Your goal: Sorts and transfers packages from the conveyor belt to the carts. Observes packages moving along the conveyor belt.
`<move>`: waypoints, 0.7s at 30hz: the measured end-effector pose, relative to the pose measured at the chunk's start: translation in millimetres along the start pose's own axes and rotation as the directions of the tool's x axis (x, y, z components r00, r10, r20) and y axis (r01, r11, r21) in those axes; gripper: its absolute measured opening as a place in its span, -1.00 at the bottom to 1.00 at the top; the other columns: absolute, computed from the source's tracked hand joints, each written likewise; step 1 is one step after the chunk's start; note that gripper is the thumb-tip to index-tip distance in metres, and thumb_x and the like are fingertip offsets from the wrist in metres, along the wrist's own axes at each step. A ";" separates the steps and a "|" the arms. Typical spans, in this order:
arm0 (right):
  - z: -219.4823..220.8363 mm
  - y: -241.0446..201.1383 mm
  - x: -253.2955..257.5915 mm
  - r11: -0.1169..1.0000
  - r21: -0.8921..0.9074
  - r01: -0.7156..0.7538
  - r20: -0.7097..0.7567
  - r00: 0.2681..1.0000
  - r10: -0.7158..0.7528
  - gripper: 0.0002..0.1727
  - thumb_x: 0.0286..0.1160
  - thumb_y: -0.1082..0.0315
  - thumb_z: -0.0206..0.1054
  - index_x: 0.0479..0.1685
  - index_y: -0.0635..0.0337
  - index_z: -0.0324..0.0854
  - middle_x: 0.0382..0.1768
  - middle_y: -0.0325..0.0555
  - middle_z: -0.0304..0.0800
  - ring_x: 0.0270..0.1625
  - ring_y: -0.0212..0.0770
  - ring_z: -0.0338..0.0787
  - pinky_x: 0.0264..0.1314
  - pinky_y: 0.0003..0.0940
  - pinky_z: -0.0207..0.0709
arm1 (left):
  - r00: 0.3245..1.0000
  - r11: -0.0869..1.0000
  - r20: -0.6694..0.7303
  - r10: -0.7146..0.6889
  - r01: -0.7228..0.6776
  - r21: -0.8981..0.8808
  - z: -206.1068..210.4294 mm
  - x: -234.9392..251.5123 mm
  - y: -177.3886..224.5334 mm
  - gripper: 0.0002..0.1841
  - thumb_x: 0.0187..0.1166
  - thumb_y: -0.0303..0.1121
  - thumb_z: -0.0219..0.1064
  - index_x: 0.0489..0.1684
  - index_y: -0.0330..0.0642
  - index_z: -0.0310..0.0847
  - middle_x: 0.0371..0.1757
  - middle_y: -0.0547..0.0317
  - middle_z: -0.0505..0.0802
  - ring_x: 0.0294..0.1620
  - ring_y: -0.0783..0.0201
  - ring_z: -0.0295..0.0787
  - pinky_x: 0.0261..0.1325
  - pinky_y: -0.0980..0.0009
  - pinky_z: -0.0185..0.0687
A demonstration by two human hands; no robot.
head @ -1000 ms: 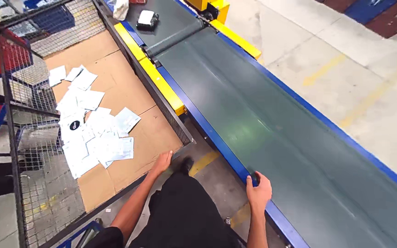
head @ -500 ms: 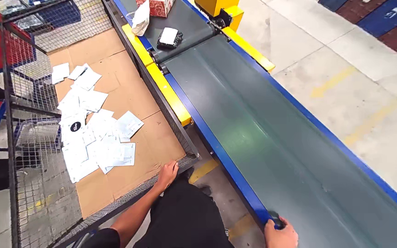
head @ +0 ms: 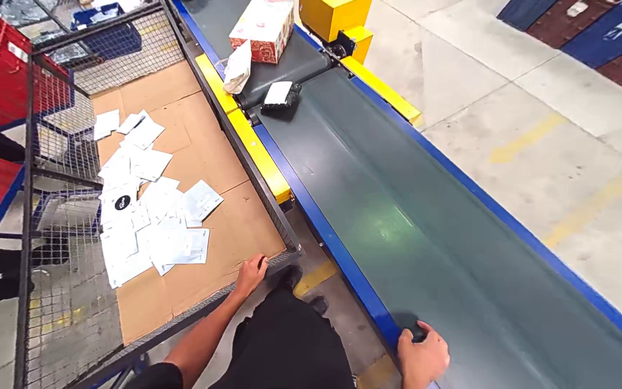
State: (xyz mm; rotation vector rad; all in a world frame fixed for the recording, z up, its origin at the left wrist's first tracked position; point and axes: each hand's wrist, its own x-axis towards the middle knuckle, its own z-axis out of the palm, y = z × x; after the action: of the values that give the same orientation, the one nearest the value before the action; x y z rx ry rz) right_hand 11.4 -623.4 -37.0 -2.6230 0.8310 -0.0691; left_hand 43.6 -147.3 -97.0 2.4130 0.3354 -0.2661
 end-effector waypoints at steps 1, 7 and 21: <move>-0.6 2.2 3.0 1.000 0.008 0.018 0.003 1.000 -0.018 -0.55 0.23 0.37 0.41 0.19 0.28 0.70 0.30 0.44 0.62 0.42 0.45 0.56 0.45 0.39 0.33 | 1.000 1.000 -0.024 0.002 -0.002 0.003 0.5 -0.2 0.5 -0.56 0.79 -0.11 0.04 0.17 -0.21 0.77 -0.07 -0.06 0.92 -0.01 0.05 0.91 0.18 -0.03 0.77; -10.1 32.1 7.7 0.996 0.028 0.079 0.015 0.997 -0.079 -0.57 0.27 0.33 0.37 0.18 0.25 0.73 0.26 0.36 0.69 0.40 0.41 0.60 0.46 0.39 0.33 | 0.993 0.999 -0.118 0.000 0.006 0.053 4.9 -3.6 5.4 -0.61 0.75 -0.15 0.10 0.17 -0.19 0.78 -0.08 -0.05 0.92 -0.04 0.05 0.91 0.15 -0.04 0.77; -34.1 44.8 20.0 0.845 0.527 -0.093 0.174 0.985 0.000 -0.53 0.54 0.27 0.41 0.39 0.31 0.60 0.25 0.21 0.78 0.24 0.07 0.82 0.27 0.11 0.69 | 0.943 0.989 -0.332 0.034 -0.080 -0.126 -43.9 74.2 150.4 -0.43 0.68 -0.16 0.32 0.57 -0.33 0.43 0.38 -0.17 0.75 0.36 0.00 0.74 0.45 0.01 0.63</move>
State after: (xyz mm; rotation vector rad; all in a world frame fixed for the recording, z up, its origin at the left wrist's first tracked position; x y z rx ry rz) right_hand -2.0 -680.1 -23.7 -2.0484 0.6935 -0.0558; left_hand 164.5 -217.0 5.9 2.3215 0.4172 0.1858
